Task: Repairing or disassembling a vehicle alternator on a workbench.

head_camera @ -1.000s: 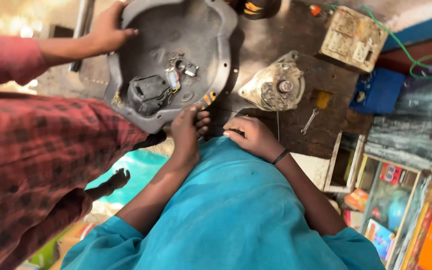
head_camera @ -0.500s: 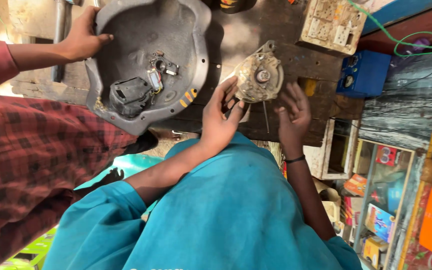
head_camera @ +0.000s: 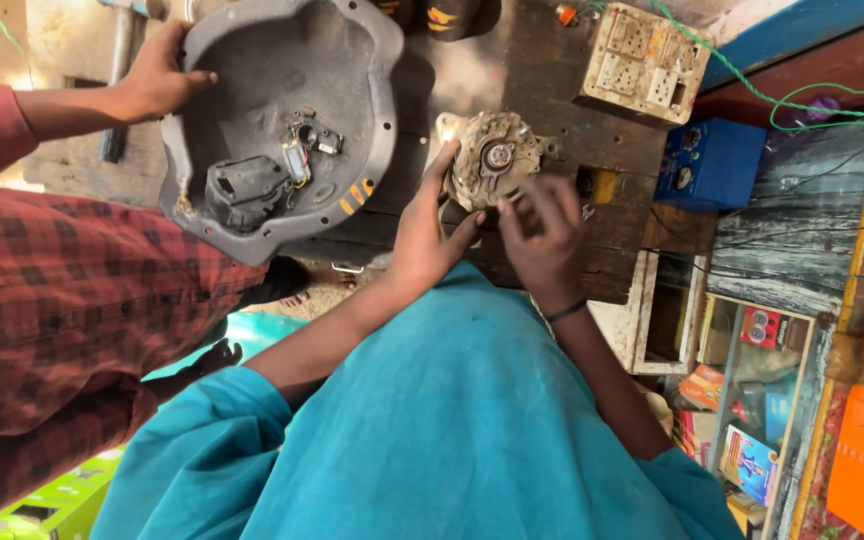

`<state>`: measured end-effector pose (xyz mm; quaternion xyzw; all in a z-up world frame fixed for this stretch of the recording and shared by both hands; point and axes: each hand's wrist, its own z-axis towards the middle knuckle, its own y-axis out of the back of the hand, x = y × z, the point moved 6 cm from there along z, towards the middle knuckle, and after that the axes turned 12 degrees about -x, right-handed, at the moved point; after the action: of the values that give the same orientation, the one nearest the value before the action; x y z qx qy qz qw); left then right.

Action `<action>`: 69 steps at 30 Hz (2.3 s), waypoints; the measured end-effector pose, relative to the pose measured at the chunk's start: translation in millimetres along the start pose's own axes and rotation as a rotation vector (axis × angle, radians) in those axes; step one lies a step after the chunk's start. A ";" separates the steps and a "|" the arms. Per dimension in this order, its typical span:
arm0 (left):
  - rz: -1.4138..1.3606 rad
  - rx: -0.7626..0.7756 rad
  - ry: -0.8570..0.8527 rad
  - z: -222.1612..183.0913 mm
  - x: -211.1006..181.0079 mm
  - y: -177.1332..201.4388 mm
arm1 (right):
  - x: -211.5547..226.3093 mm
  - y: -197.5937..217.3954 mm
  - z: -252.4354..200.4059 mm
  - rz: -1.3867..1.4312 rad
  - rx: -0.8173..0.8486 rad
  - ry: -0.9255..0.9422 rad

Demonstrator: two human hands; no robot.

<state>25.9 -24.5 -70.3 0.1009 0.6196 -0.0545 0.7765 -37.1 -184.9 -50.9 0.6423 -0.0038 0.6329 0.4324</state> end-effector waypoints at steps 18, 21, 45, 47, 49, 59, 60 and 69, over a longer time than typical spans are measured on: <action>0.252 -0.006 -0.008 11.1 15.8 3.4 | 31.2 -14.6 38.8 -0.342 0.052 0.652; 0.275 0.025 0.036 12.9 24.5 4.9 | 25.0 -14.5 40.9 -0.272 0.126 0.597; 0.217 -0.010 -0.200 60.6 34.6 -12.9 | -78.7 -58.7 107.4 0.321 0.211 0.123; 0.238 0.039 -0.055 72.6 41.3 -16.7 | -66.2 -60.1 118.0 0.215 0.243 0.147; 0.291 0.048 0.012 82.1 38.5 -19.4 | -62.6 -57.4 126.3 0.144 0.239 0.140; 0.428 0.072 0.026 114.2 55.1 -21.2 | -101.9 -79.0 168.6 0.236 0.361 -0.104; 0.428 0.074 0.020 115.9 54.6 -21.4 | -100.3 -78.7 170.3 0.238 0.355 -0.103; 0.413 0.092 0.064 120.5 52.2 -22.9 | -101.2 -74.1 168.6 0.211 0.359 -0.176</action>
<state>147.6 -71.7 -97.6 0.2629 0.6068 0.0809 0.7457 120.2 -287.9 -144.8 0.7576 0.0041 0.6068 0.2406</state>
